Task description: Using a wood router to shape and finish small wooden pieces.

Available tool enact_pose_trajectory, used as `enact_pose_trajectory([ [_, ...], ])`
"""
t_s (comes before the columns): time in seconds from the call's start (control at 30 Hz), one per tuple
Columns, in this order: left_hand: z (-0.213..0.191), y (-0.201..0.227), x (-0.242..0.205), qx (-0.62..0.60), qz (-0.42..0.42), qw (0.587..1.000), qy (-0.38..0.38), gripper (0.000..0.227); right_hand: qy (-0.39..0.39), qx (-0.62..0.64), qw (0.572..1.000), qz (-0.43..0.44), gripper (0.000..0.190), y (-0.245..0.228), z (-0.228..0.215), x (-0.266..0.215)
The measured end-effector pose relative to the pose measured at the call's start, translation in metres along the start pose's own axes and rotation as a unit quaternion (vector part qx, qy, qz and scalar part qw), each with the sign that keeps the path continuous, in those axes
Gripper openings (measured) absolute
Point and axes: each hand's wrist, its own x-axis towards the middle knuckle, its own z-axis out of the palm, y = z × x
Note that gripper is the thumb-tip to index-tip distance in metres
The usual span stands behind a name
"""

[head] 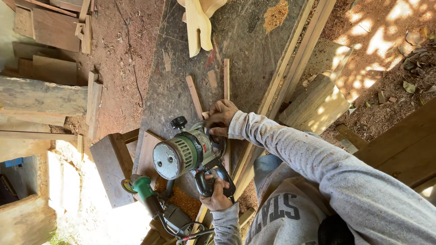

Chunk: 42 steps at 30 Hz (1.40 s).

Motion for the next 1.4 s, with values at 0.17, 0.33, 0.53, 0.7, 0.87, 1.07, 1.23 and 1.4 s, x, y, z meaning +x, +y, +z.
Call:
enact_pose_trajectory([
  [0.17, -0.004, 0.003, -0.003, 0.003, -0.009, 1.0, -0.001, 0.027, -0.009, -0.08, 0.994, 0.081, 0.051, 0.01, 0.023, 0.009],
  [0.33, -0.008, -0.002, -0.01, 0.037, -0.009, 0.999, 0.004, 0.023, -0.007, -0.096, 0.989, 0.109, 0.047, 0.007, 0.026, 0.013],
  [0.53, -0.006, 0.002, -0.021, 0.032, -0.001, 0.999, 0.004, 0.026, -0.069, -0.096, 0.984, 0.133, 0.044, 0.017, 0.028, 0.015],
  [0.7, -0.001, 0.004, -0.029, 0.03, 0.004, 0.999, 0.015, 0.024, -0.084, -0.099, 0.983, 0.131, 0.041, 0.006, 0.021, 0.013],
  [0.87, -0.003, 0.0, -0.034, 0.013, 0.004, 1.0, 0.013, 0.026, -0.074, -0.093, 0.985, 0.124, 0.036, 0.015, 0.031, 0.016],
  [1.07, 0.007, 0.011, -0.044, 0.044, -0.012, 0.998, 0.038, 0.024, -0.085, -0.069, 0.981, 0.158, 0.031, 0.02, 0.038, 0.011],
  [1.23, 0.0, 0.001, -0.05, 0.049, -0.012, 0.997, 0.058, 0.025, -0.071, -0.098, 0.989, 0.088, 0.053, 0.013, 0.028, 0.009],
  [1.4, 0.006, 0.007, -0.052, 0.071, -0.004, 0.996, 0.055, 0.023, -0.1, -0.127, 0.982, 0.102, 0.051, 0.011, 0.026, 0.01],
])
